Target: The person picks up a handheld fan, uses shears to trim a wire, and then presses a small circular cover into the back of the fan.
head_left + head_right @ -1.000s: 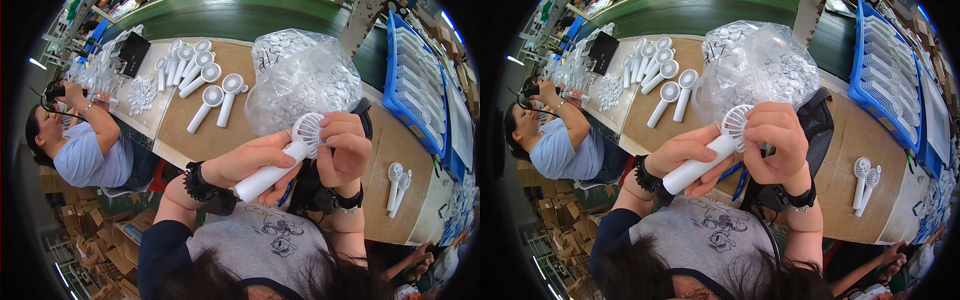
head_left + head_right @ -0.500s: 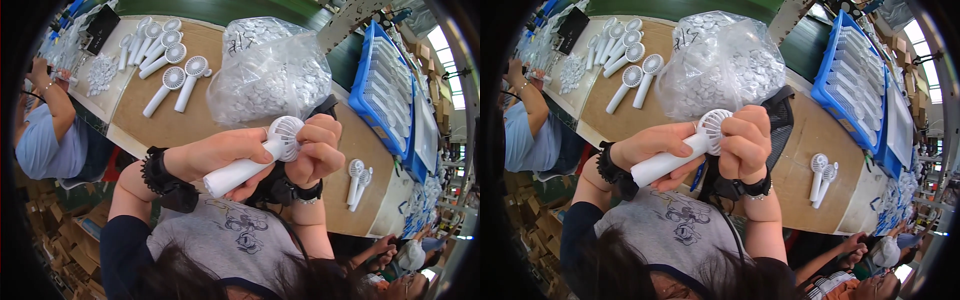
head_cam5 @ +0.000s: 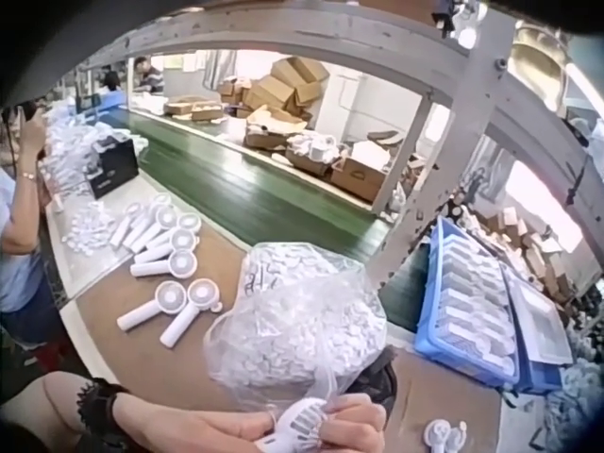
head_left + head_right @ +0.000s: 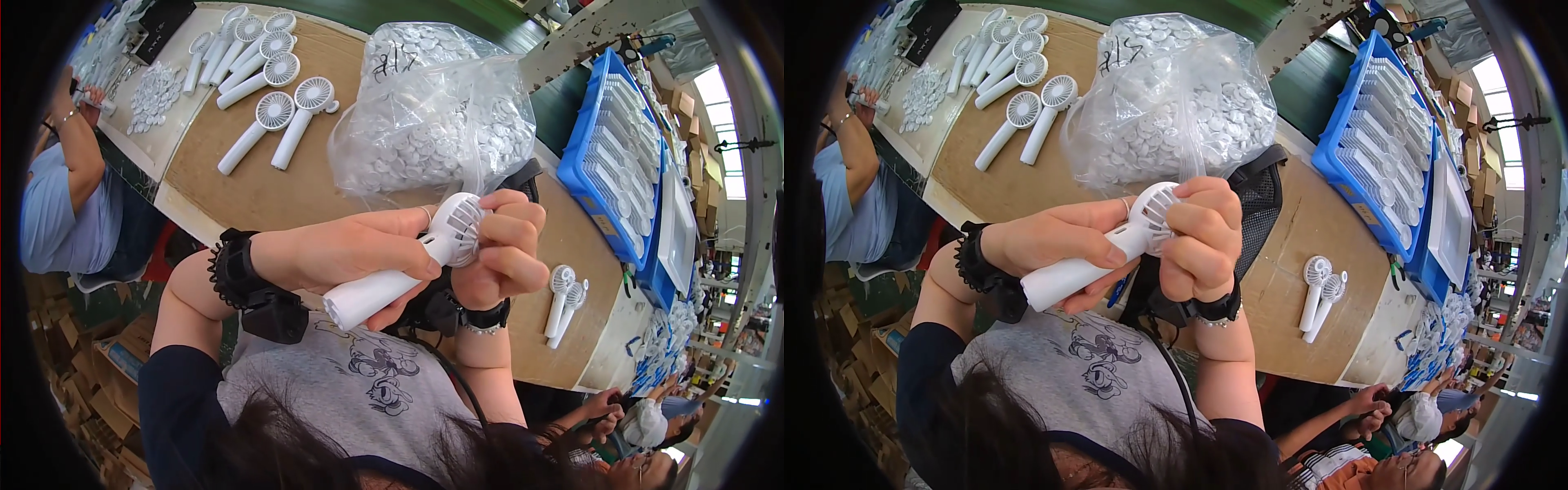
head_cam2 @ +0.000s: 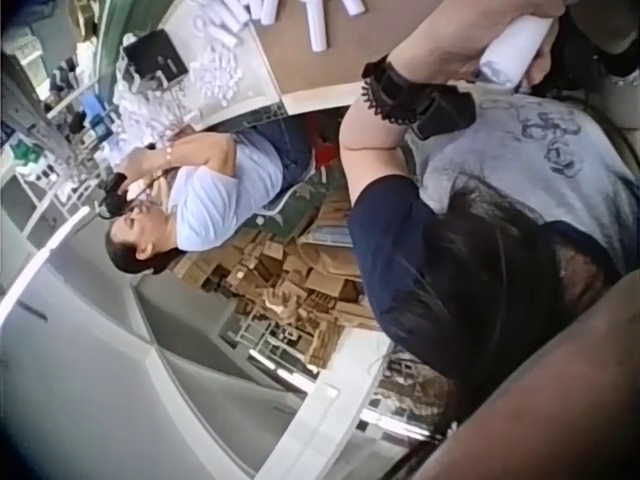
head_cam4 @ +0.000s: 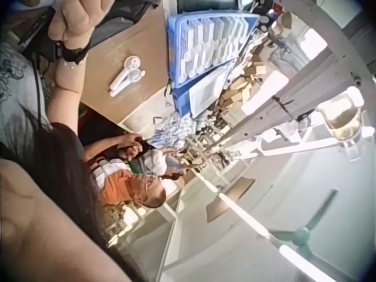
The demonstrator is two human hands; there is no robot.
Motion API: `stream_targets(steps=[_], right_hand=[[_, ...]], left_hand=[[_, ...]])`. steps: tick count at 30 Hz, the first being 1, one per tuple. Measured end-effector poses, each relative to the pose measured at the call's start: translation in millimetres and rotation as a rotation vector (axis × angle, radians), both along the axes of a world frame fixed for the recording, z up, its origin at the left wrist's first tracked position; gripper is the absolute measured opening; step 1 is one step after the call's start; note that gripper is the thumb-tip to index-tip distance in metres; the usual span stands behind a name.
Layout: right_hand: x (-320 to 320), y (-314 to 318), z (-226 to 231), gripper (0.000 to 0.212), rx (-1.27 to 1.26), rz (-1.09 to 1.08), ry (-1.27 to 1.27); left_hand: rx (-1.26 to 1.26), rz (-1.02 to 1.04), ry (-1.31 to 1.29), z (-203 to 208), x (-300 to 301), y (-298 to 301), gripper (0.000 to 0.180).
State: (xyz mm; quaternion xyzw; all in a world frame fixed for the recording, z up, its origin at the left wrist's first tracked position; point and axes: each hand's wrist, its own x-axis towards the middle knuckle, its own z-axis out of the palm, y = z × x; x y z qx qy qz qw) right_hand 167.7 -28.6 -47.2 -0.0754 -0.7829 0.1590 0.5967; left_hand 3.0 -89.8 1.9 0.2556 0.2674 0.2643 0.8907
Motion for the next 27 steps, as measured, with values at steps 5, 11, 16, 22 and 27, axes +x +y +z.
stream_targets(steps=[5, 11, 16, 22, 27], right_hand=[[-1.2, -4.5, -4.1, 0.015, -0.019, -0.006, 0.169], [2.3, -6.7, -1.9, 0.017, 0.012, -0.046, 0.151], [1.5, -6.0, -5.0, 0.023, -0.029, -0.011, 0.170], [3.6, -5.9, -1.2, 0.025, -0.051, 0.092, 0.111], [4.0, -6.7, 2.7, 0.025, -0.056, 0.104, 0.024]], left_hand=[[0.004, -0.010, -0.041, 1.7, -0.8, -0.1, 0.032], [0.012, -0.023, -0.048, 0.0, 1.3, 0.3, 0.029], [-0.012, -0.030, -0.040, -3.3, -0.4, 2.9, 0.026], [0.011, -0.044, -0.054, -3.8, -4.2, 1.2, 0.027], [-0.046, -0.051, 0.019, 0.0, -4.9, 0.9, 0.042]])
